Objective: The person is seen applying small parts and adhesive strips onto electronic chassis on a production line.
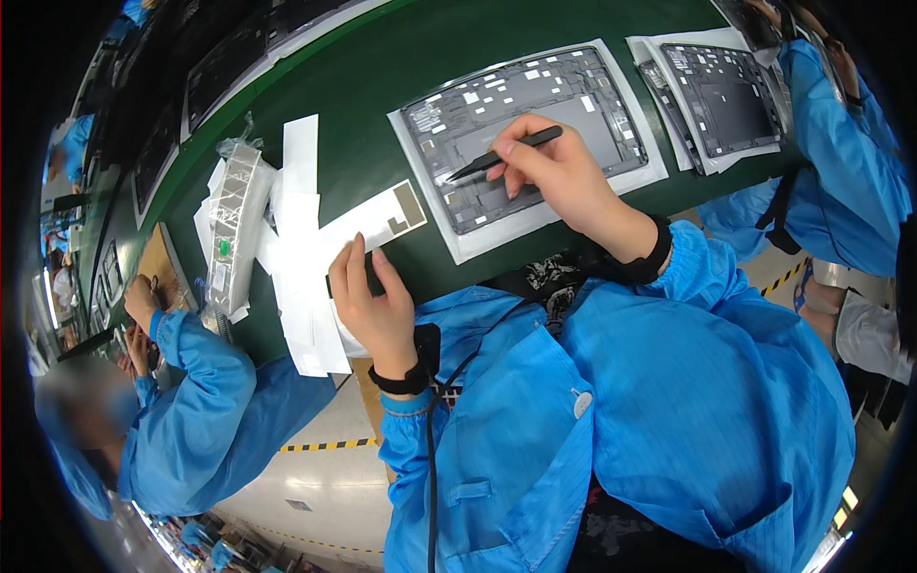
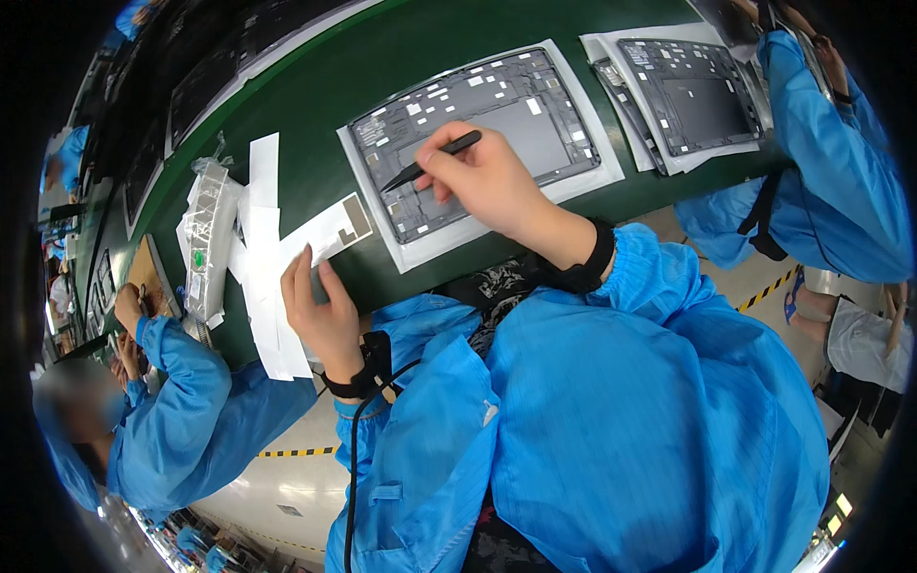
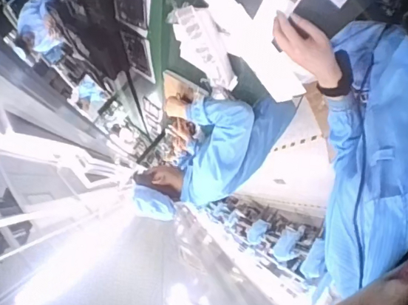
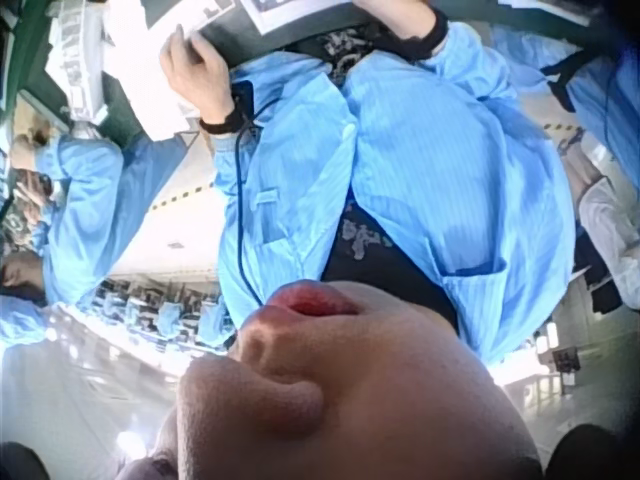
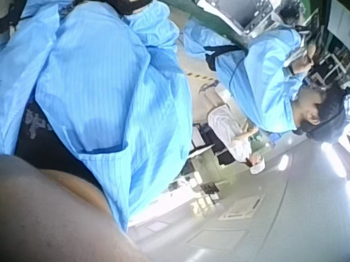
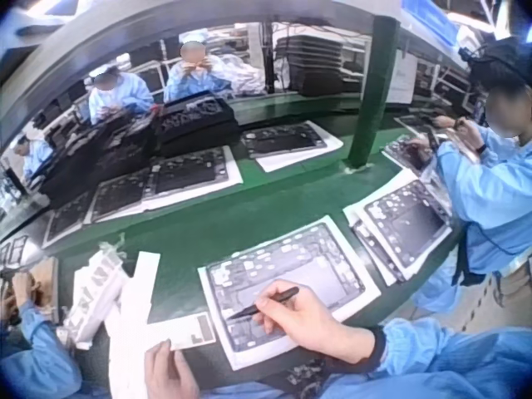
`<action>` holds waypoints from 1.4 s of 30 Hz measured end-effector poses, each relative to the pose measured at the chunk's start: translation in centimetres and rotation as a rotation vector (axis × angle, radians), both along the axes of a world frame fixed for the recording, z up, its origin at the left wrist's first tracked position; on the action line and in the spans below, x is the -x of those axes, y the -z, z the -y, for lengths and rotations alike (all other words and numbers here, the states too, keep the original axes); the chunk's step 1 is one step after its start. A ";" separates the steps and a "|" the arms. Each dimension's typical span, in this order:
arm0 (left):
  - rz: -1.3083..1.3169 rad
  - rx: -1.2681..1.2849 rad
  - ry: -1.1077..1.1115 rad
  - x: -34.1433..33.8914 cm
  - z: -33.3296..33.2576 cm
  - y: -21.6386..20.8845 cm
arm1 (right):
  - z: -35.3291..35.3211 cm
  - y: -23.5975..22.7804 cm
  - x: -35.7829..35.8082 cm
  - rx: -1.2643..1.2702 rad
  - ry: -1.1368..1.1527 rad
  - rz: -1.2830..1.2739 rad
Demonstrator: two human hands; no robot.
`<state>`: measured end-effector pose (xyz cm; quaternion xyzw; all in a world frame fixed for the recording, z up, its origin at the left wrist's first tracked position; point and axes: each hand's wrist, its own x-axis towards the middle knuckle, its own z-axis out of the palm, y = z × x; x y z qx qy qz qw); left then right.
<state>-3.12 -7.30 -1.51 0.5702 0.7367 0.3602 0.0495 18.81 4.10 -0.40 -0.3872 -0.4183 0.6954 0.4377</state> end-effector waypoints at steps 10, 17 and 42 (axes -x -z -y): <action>-0.172 0.120 0.036 0.9 -1.6 2.9 | -0.4 1.5 7.0 -0.274 -0.276 0.428; -0.194 0.115 0.042 1.0 -1.5 2.9 | 0.0 1.8 7.4 -0.297 -0.295 0.453; -0.243 0.026 -0.017 0.4 -2.1 2.9 | 0.2 1.8 6.9 -0.221 -0.250 0.410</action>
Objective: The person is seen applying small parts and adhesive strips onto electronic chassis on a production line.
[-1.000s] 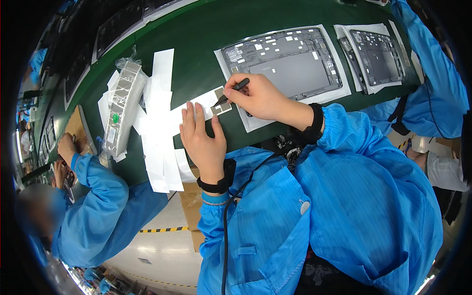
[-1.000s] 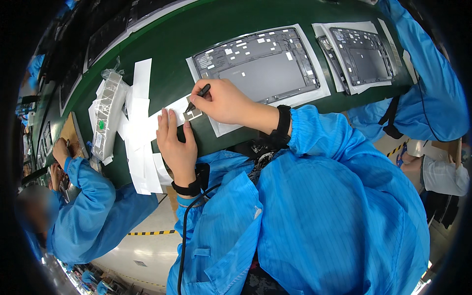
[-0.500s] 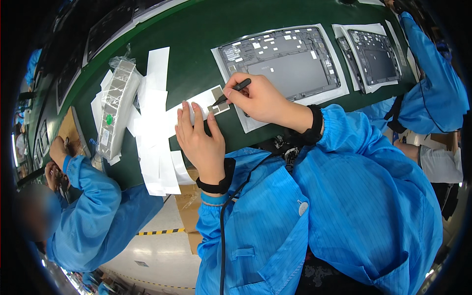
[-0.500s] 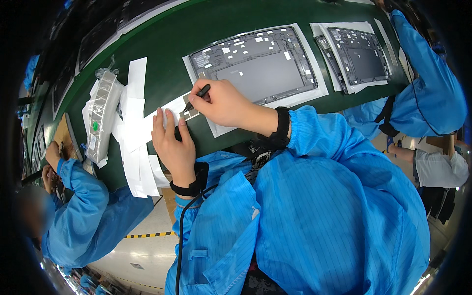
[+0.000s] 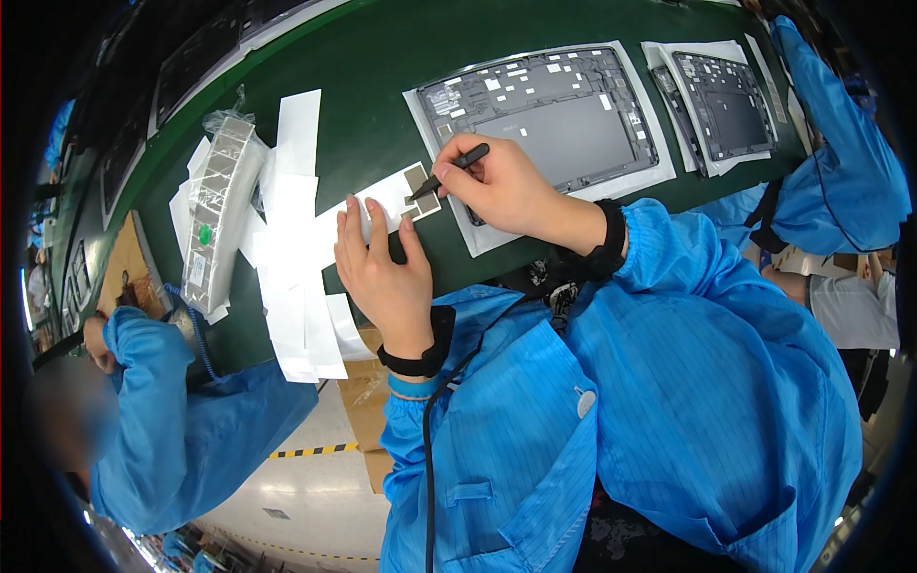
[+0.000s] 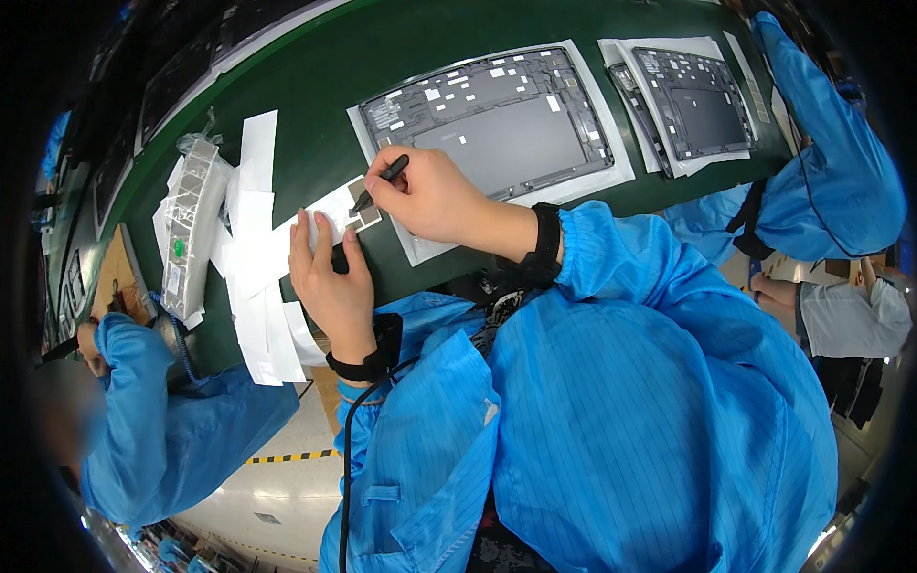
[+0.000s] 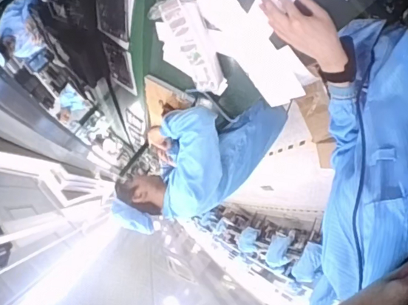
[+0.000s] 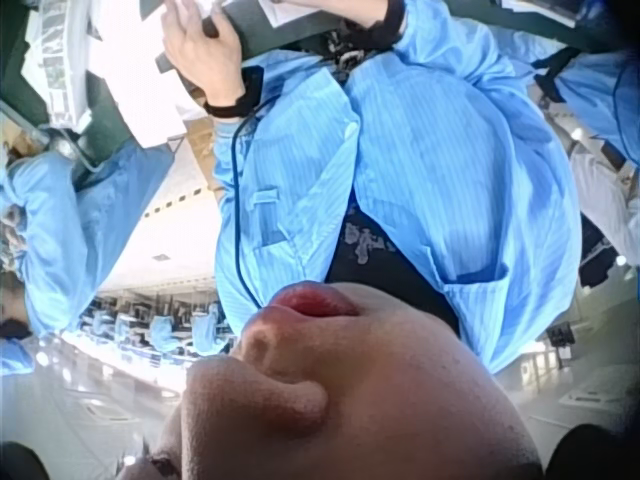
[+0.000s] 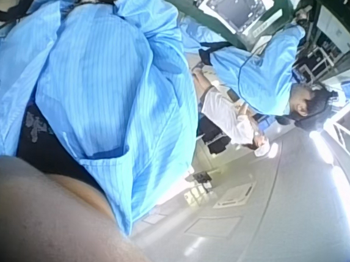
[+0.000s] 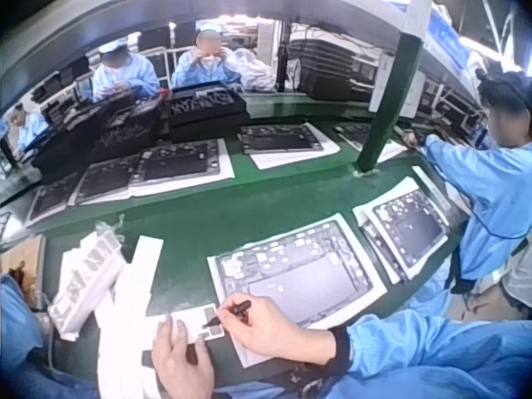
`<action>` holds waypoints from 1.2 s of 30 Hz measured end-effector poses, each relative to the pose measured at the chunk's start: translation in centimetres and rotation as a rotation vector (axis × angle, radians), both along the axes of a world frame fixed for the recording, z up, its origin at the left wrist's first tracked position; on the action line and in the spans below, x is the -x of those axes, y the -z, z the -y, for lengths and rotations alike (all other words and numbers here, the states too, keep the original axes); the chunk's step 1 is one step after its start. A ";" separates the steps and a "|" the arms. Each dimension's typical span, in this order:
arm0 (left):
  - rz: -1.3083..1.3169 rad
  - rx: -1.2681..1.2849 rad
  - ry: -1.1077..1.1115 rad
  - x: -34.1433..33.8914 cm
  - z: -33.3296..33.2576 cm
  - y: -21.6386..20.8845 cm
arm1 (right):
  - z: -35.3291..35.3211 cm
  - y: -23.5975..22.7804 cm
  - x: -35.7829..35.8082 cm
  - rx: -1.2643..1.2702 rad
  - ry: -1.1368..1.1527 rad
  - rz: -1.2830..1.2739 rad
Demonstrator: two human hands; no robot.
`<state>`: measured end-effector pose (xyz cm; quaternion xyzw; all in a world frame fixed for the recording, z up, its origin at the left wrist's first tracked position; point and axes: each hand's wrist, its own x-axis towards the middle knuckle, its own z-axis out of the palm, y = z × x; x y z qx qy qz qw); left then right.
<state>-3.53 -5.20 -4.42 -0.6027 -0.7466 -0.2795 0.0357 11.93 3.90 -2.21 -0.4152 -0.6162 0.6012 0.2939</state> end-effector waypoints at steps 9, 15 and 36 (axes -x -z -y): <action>-0.004 0.003 -0.002 0.1 0.2 0.0 | 0.4 0.0 0.3 -0.093 0.019 0.051; 0.063 0.002 0.022 0.1 0.1 0.0 | -1.2 -1.6 -3.1 -0.149 0.198 -0.289; -0.282 0.056 0.202 -10.3 -1.7 -3.9 | -2.7 -1.1 -25.5 -0.199 0.394 0.183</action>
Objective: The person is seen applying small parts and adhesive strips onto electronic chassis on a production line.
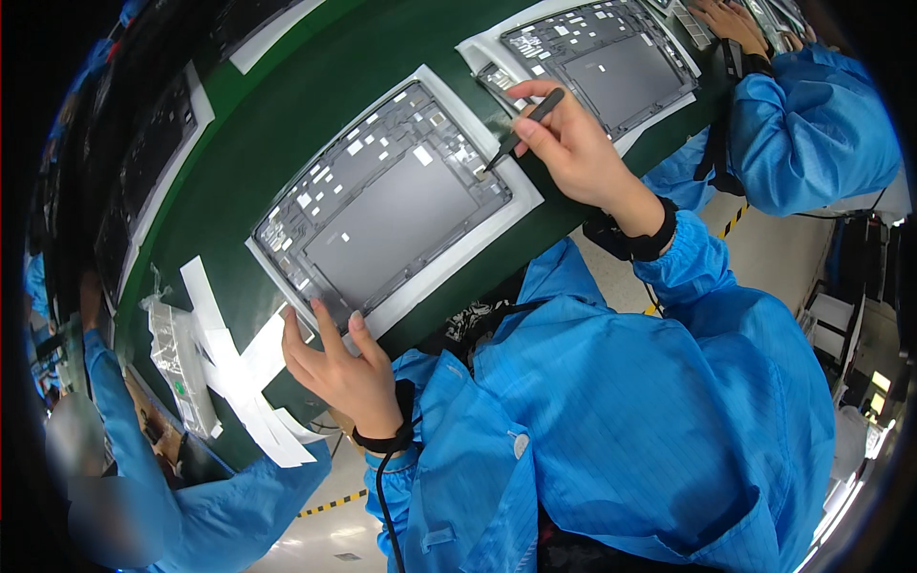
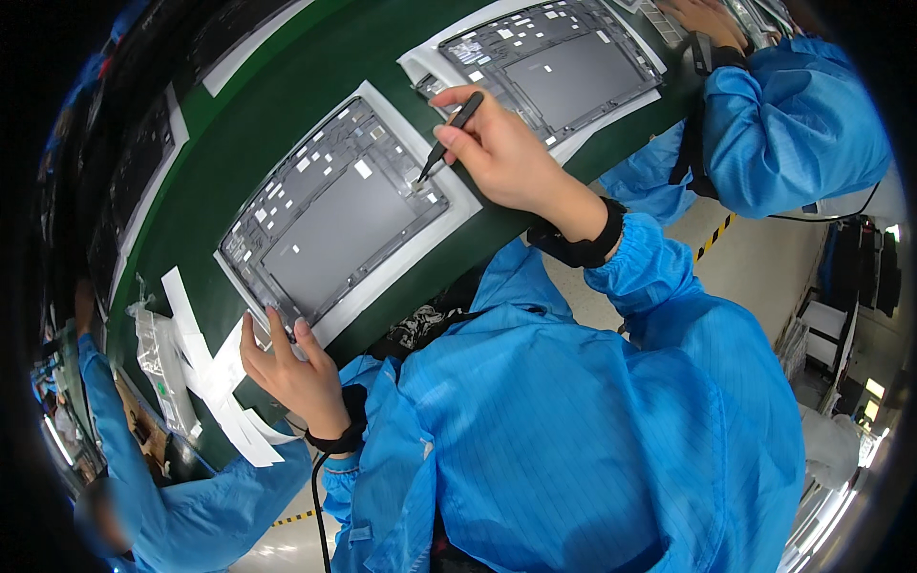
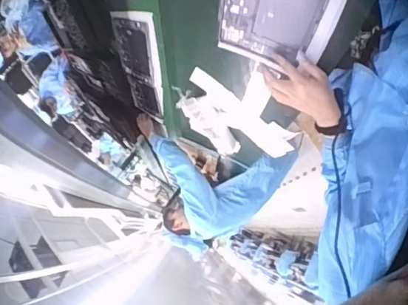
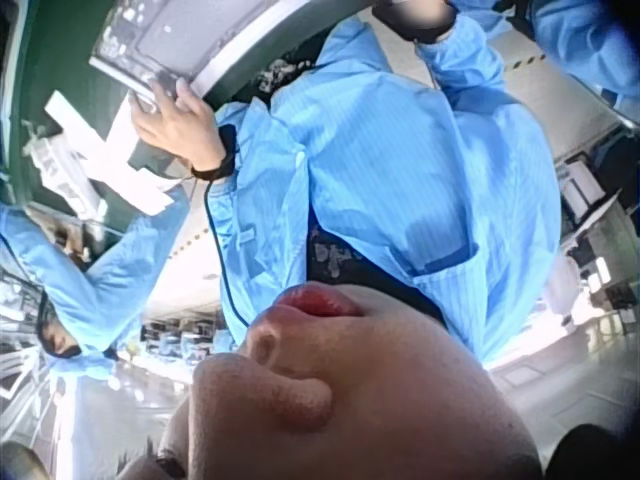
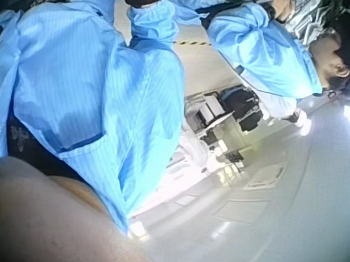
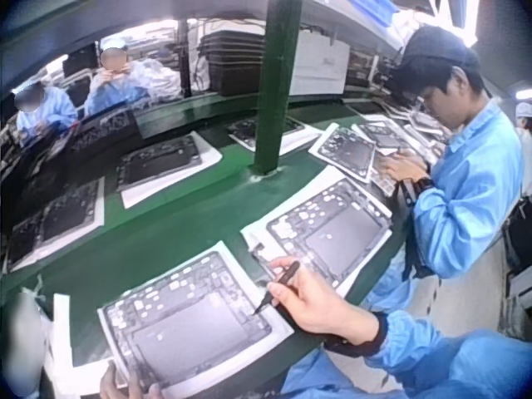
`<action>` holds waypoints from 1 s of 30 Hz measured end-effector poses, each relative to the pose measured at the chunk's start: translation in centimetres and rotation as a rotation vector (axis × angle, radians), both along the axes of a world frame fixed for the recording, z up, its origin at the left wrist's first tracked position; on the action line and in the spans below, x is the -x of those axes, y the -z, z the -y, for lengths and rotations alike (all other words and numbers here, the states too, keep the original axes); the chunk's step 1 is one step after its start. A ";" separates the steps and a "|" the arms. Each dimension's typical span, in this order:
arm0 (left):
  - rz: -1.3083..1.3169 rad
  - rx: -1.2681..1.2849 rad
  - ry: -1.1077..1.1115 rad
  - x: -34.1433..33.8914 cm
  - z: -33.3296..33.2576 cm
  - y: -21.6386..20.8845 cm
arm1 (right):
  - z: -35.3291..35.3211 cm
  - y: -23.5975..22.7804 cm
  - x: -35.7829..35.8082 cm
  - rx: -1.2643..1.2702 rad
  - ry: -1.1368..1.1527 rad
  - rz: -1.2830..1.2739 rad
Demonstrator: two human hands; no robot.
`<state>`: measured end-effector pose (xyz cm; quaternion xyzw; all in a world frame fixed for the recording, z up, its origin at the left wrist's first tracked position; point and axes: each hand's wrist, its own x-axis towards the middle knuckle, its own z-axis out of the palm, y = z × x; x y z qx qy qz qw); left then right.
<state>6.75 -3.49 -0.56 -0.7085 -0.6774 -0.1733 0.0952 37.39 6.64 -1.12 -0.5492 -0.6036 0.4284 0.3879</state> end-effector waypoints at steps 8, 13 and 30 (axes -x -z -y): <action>0.364 0.134 0.424 -9.2 -4.8 0.3 | -0.3 -0.3 0.1 0.025 0.003 0.027; 0.307 0.254 0.454 -9.7 -5.4 1.1 | -0.4 -0.5 0.2 -0.041 -0.010 0.085; 0.154 0.213 0.387 -13.4 -4.9 1.2 | 1.2 -1.7 2.7 -0.218 0.112 0.327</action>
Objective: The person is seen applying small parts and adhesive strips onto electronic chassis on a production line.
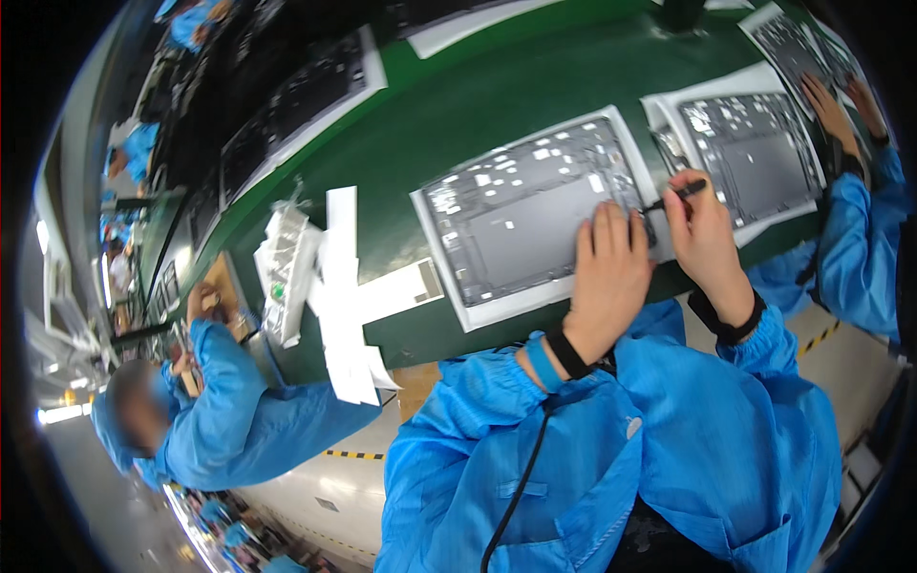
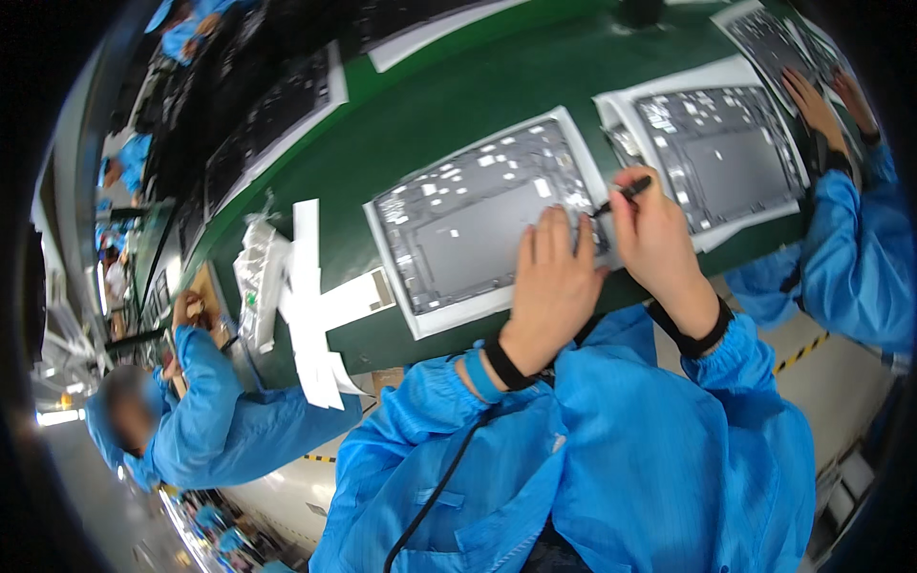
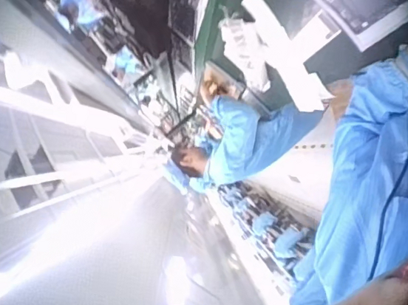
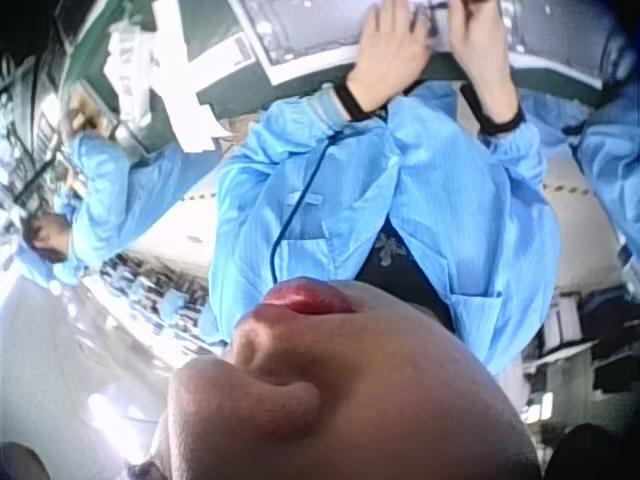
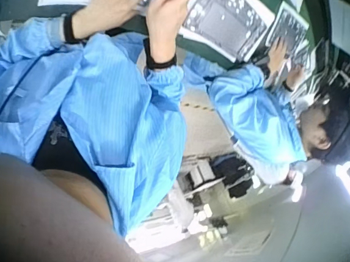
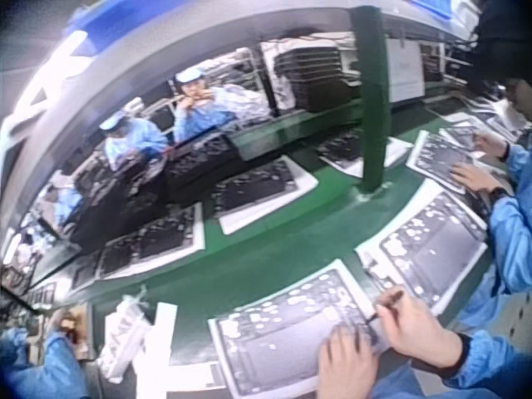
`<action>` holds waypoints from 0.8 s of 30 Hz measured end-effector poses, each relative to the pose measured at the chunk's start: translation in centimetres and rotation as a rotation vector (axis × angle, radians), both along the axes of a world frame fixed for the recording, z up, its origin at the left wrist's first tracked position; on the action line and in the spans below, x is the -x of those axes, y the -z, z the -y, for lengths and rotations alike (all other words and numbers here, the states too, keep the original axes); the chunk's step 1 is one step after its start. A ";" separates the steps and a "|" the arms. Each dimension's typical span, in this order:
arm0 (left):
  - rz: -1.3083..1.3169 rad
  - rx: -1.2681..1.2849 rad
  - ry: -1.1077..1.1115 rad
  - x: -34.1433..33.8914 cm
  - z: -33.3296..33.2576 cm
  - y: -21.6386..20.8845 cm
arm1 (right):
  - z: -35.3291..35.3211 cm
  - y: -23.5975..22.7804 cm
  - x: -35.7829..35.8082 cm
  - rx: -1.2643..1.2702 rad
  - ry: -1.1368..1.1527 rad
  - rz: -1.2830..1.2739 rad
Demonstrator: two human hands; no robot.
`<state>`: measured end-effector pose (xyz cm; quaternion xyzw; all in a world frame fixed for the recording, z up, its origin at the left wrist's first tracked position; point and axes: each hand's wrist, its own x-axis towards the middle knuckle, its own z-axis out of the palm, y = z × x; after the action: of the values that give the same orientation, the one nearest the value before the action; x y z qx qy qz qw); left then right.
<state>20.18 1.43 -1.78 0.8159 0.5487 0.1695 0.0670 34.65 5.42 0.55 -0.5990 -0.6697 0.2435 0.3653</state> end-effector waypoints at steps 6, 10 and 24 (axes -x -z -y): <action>-0.167 -0.089 0.059 -0.4 0.0 0.0 | -0.2 0.7 -0.7 0.039 0.017 -0.023; -0.222 -0.038 0.124 -0.3 -0.3 -0.4 | -0.4 1.0 -1.9 -0.294 0.149 -0.395; -0.063 -0.152 0.041 0.1 -0.9 0.3 | -3.1 -1.5 -2.0 0.223 -0.016 0.209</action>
<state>20.12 2.35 -2.05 0.8346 0.5192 0.1835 -0.0089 36.65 8.53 2.02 -0.6527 -0.6776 0.2555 0.2227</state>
